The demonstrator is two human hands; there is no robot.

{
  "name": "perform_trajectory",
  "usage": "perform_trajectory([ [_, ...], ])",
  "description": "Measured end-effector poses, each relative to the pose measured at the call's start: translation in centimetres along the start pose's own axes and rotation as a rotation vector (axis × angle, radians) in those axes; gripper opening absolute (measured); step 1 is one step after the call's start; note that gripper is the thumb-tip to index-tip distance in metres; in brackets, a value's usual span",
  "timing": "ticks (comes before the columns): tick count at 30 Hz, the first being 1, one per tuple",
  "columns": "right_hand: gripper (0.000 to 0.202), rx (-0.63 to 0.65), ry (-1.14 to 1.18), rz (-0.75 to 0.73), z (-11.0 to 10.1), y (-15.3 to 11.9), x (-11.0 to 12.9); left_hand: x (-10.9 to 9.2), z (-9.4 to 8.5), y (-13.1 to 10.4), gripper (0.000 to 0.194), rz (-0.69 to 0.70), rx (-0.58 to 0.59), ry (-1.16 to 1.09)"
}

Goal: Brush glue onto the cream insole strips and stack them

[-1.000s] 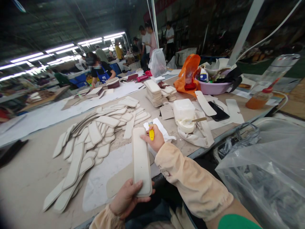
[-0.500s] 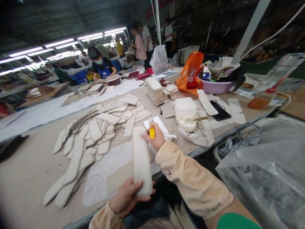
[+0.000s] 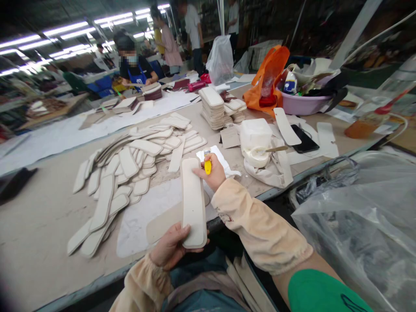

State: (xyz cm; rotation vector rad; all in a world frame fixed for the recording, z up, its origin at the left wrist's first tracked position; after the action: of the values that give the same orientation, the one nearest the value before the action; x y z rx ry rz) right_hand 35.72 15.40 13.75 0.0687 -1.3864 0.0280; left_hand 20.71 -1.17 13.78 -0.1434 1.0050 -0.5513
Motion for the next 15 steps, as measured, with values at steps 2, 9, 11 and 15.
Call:
perform_trajectory([
  [2,0.046,-0.006,-0.008,-0.007,0.01,-0.01,-0.06,0.14,-0.01,0.13,0.035,0.014,-0.019,0.055],
  [9,0.041,0.006,0.022,-0.017,0.18,-0.2,0.24,0.64,-0.22,0.24,0.033,0.01,-0.087,0.113],
  [11,0.042,0.006,0.031,-0.019,0.28,-0.36,0.55,0.74,-0.27,0.28,0.032,0.03,-0.077,0.088],
  [15,0.044,0.047,0.083,-0.002,0.56,-0.69,0.81,0.56,-0.04,0.64,0.029,0.111,-0.047,-0.002],
])
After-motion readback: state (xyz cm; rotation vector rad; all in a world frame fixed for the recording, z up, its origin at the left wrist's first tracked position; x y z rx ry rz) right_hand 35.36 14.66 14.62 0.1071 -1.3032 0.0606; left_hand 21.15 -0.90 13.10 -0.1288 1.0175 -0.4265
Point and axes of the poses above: each hand's wrist, its own y-axis towards the middle knuckle, its own z-axis out of the palm, x = y × z, the point moved 1 cm from there along y, towards the middle knuckle, and after that the axes turned 11 degrees about z, right-handed, at the moved point
